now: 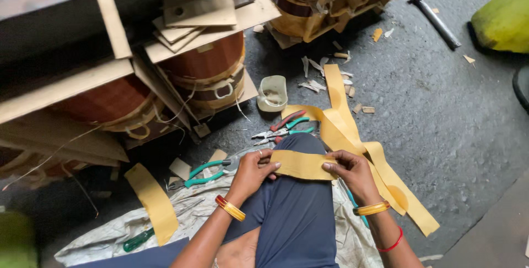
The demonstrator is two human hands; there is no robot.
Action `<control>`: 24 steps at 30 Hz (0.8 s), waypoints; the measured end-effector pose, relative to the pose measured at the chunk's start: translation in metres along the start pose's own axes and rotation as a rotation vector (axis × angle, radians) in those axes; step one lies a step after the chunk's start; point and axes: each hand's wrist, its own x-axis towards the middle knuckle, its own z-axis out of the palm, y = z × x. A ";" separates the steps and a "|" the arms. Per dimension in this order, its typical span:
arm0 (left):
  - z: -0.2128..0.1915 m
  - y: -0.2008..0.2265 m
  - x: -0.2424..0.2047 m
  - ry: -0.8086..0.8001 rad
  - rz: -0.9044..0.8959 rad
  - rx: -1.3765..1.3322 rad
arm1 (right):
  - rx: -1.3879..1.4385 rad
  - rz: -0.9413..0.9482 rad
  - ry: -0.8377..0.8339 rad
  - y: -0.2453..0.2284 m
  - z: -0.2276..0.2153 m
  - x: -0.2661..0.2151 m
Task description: The person sits on the floor and assembles electrical components by hand. They wrap thin strips of material around cylindrical copper coils, thread wires through the assembly, and use pliers to cut and adjust wires. The person also uses a wooden stick to push or adjust parts within the assembly.
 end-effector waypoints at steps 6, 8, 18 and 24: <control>0.020 -0.006 0.014 0.016 -0.126 -0.208 | 0.057 0.029 0.027 0.018 -0.018 0.005; 0.022 -0.004 0.013 0.023 -0.143 -0.244 | 0.089 0.031 0.001 0.024 -0.023 0.005; 0.028 -0.005 0.004 0.085 -0.161 -0.372 | 0.023 -0.132 -0.068 0.034 -0.029 0.002; 0.022 0.002 -0.004 0.050 -0.141 -0.414 | -0.032 -0.245 -0.036 0.029 -0.020 -0.009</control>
